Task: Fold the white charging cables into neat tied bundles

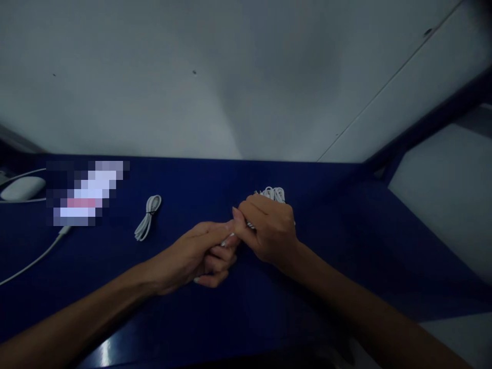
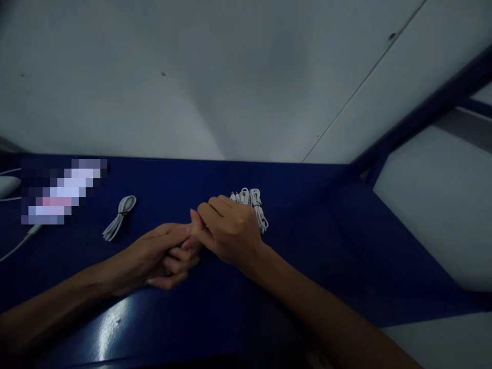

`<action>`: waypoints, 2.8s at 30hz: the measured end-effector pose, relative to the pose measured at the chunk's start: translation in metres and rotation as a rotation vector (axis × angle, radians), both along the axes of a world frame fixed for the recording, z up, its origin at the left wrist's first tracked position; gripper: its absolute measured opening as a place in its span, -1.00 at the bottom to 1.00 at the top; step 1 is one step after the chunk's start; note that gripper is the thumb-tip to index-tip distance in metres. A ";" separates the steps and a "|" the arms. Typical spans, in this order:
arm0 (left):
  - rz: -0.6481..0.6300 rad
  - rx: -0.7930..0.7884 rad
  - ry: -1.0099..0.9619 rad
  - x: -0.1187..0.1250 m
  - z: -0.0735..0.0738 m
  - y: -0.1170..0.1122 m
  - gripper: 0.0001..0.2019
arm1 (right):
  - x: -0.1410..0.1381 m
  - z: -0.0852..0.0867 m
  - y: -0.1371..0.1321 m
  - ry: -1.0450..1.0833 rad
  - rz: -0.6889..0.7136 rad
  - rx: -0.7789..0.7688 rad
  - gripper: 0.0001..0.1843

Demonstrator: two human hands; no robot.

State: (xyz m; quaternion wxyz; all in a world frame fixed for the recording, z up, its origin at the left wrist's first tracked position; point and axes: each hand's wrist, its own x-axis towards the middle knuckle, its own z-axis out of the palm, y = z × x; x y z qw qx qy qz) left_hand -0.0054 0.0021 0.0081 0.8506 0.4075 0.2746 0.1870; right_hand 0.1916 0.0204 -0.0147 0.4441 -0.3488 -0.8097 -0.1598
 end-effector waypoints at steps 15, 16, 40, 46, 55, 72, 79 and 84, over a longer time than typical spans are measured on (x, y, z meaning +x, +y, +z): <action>0.197 0.682 0.416 0.003 -0.005 -0.006 -0.57 | 0.004 -0.004 0.003 -0.060 -0.077 -0.024 -0.44; 0.187 0.790 0.470 0.003 -0.003 -0.006 -0.59 | 0.004 -0.005 0.002 -0.047 -0.088 -0.052 -0.44; 0.202 1.056 0.597 0.004 0.000 -0.007 -0.62 | 0.001 0.002 -0.007 0.147 -0.005 -0.334 -0.44; 0.173 0.525 0.436 0.005 -0.002 -0.009 -0.49 | 0.002 -0.001 -0.005 0.079 0.018 -0.144 -0.51; 0.168 0.725 0.501 0.002 0.000 -0.011 -0.52 | -0.001 -0.001 -0.008 0.171 0.034 -0.264 -0.46; 0.170 0.423 0.324 0.002 -0.005 -0.005 -0.52 | 0.002 -0.001 -0.001 -0.060 -0.007 0.018 -0.47; 0.178 0.605 0.462 0.001 -0.004 -0.013 -0.53 | 0.002 -0.003 -0.002 -0.061 -0.002 -0.061 -0.46; 0.171 0.399 0.415 0.003 -0.005 -0.013 -0.49 | 0.002 0.001 -0.004 -0.054 0.031 -0.083 -0.48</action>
